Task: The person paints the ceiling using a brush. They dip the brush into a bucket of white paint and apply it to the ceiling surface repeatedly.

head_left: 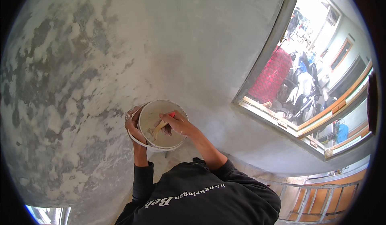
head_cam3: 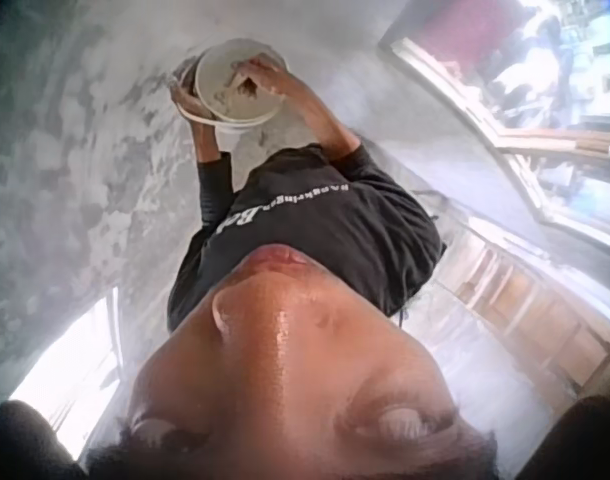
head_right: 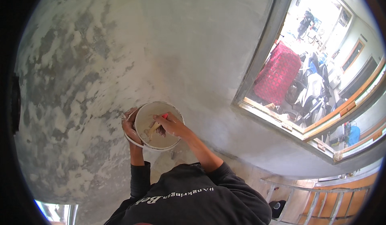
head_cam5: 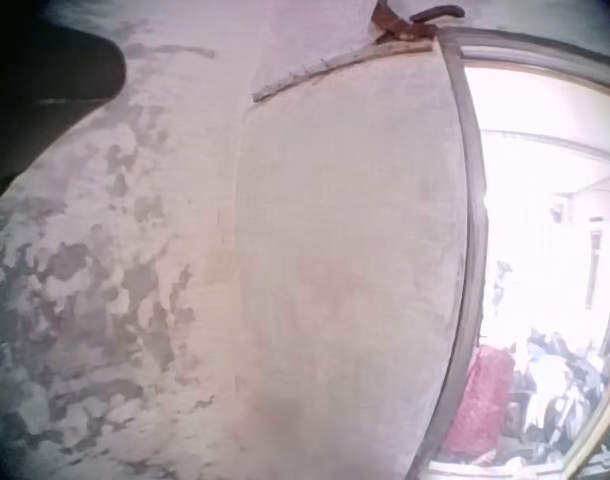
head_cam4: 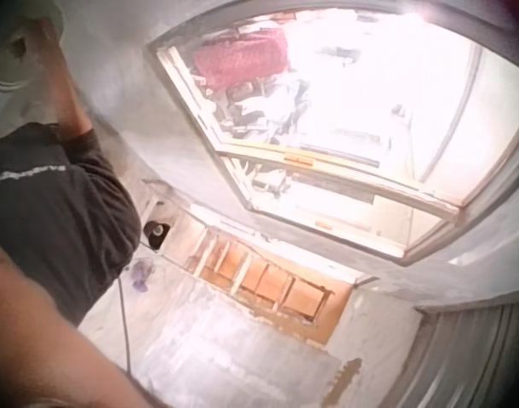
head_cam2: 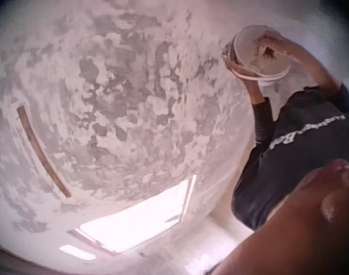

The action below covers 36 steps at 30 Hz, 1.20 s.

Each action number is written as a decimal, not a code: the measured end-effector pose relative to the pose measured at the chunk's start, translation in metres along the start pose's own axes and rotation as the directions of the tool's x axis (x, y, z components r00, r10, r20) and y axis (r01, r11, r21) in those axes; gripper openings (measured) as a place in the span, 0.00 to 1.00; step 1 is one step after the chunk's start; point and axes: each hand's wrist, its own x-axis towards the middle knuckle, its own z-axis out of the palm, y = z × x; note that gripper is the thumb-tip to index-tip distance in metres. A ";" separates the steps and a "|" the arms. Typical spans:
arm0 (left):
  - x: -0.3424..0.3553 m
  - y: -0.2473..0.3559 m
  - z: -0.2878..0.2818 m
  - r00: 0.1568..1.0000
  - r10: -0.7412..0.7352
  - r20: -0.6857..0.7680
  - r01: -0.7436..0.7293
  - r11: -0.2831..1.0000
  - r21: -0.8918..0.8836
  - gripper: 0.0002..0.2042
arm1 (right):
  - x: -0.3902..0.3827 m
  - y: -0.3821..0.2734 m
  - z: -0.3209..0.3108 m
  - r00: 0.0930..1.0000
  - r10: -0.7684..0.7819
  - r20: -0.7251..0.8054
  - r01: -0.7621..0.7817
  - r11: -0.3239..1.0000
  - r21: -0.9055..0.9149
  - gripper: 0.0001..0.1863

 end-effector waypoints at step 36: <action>-0.002 0.020 -0.024 0.999 0.025 -0.030 -0.020 0.988 0.154 0.26 | -0.002 -0.012 -0.009 0.904 -0.427 0.011 0.191 0.380 -0.905 0.10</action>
